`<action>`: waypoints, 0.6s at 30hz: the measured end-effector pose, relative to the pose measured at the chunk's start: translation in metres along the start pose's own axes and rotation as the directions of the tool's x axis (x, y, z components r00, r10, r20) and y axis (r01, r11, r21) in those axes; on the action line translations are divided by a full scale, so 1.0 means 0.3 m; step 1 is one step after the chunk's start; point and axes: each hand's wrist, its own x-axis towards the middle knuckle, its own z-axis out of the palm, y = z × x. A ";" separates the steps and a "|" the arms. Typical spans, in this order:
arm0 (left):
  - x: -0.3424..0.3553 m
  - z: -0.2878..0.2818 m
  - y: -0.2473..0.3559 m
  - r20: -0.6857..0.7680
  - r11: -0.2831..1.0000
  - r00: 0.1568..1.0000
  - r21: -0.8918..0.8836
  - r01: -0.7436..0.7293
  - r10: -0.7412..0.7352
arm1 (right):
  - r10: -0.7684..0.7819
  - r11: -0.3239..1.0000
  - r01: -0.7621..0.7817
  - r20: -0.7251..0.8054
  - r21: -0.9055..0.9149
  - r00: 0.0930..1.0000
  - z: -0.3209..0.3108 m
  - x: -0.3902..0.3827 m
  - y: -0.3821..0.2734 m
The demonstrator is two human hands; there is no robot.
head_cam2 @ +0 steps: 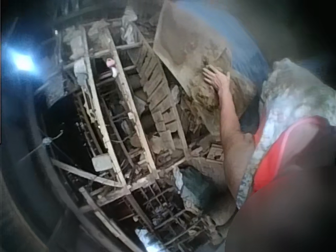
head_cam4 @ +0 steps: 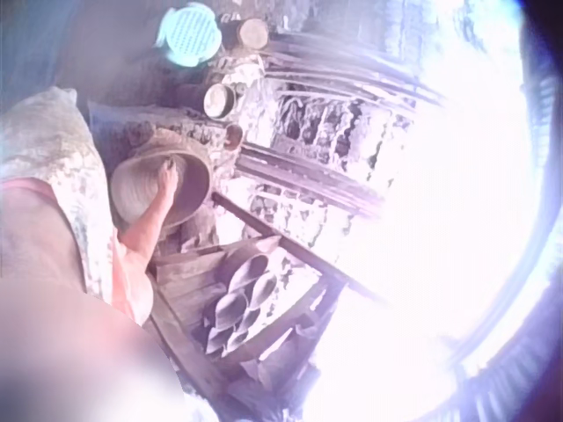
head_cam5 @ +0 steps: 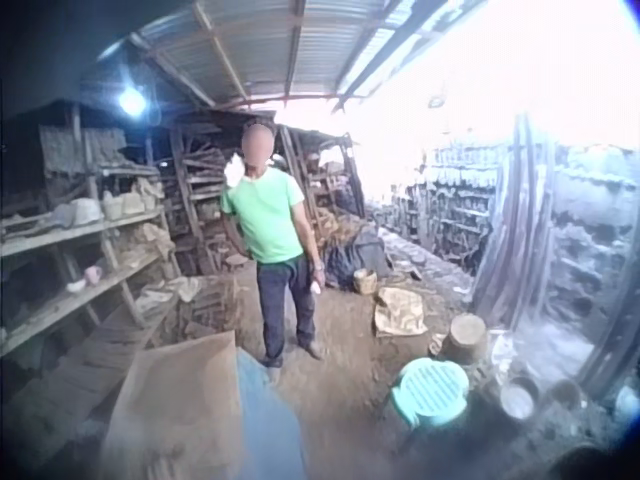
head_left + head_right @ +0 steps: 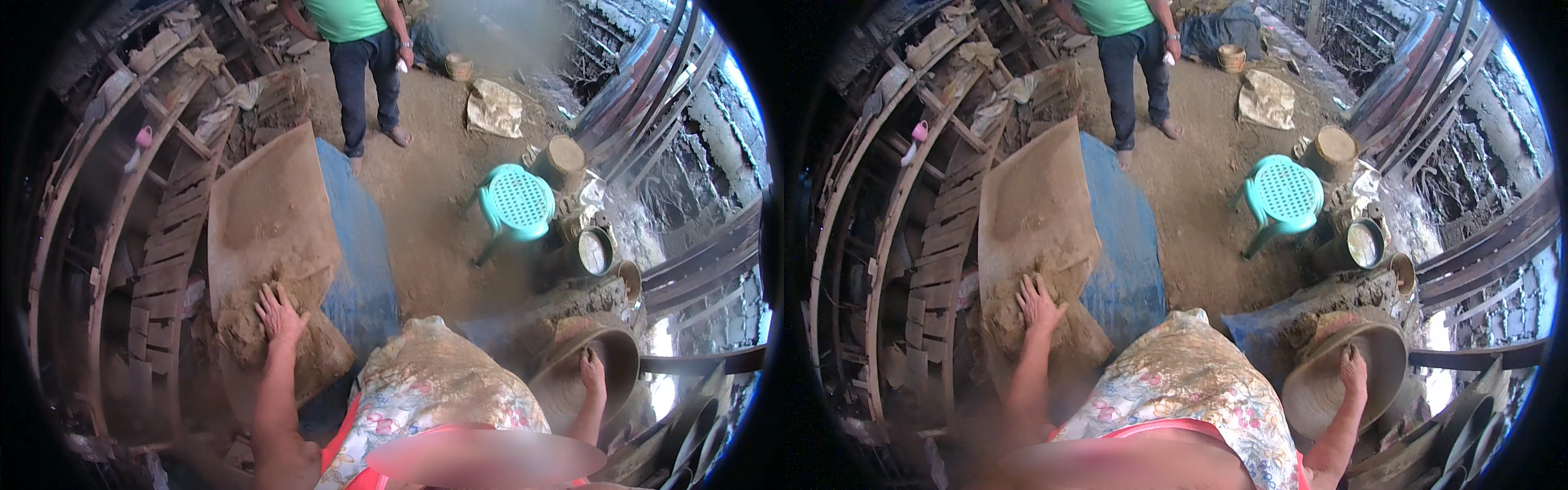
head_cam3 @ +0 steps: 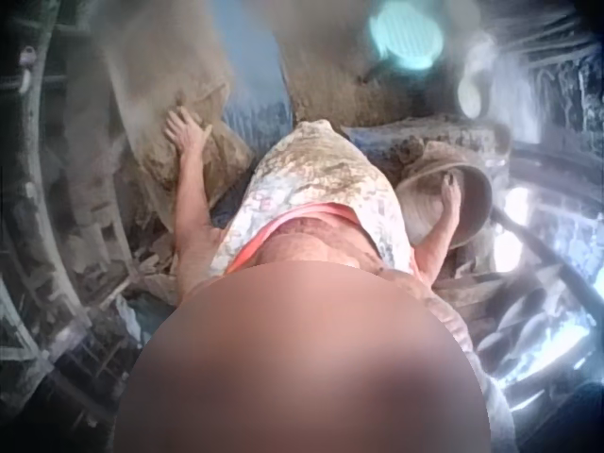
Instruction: The person handles a clay bowl, smooths its interior, then kneads a lump of clay and rolls it into a long coil. The coil is placed on a wooden board among other pottery pieces.
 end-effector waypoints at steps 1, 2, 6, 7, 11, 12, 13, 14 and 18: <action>0.011 -0.010 0.008 -0.001 1.000 1.000 0.019 0.010 -0.010 | -0.039 0.999 0.040 -0.022 0.027 0.999 -0.012 0.001 -0.001; 0.026 -0.022 0.013 0.041 1.000 0.999 0.006 0.030 -0.030 | -0.043 0.998 0.044 -0.037 0.036 0.998 -0.028 -0.001 -0.006; 0.095 -0.069 0.029 0.167 0.995 0.982 -0.027 0.092 -0.086 | 0.022 0.989 -0.027 -0.041 -0.146 0.999 -0.151 -0.019 -0.090; 0.112 -0.079 0.029 0.206 0.992 0.973 -0.044 0.118 -0.107 | 0.057 0.970 -0.070 -0.062 -0.233 0.996 -0.193 -0.024 -0.130; 0.152 -0.096 0.029 0.306 0.982 0.940 -0.060 0.180 -0.154 | 0.022 0.928 -0.104 -0.227 -0.356 0.974 -0.326 -0.019 -0.362; 0.154 -0.095 0.027 0.303 0.980 0.940 -0.071 0.184 -0.155 | -0.039 0.947 -0.038 -0.233 -0.318 0.972 -0.336 -0.002 -0.436; 0.155 -0.094 0.025 0.300 0.980 0.942 -0.081 0.183 -0.151 | -0.092 0.961 0.023 -0.240 -0.277 0.966 -0.341 0.011 -0.510; 0.156 -0.091 0.022 0.295 0.980 0.944 -0.086 0.182 -0.150 | -0.140 0.970 0.079 -0.258 -0.231 0.956 -0.342 0.028 -0.586; 0.166 -0.074 0.005 0.312 0.964 0.938 -0.162 0.212 -0.153 | -0.287 0.950 0.275 -0.066 -0.148 0.956 -0.246 0.144 -0.917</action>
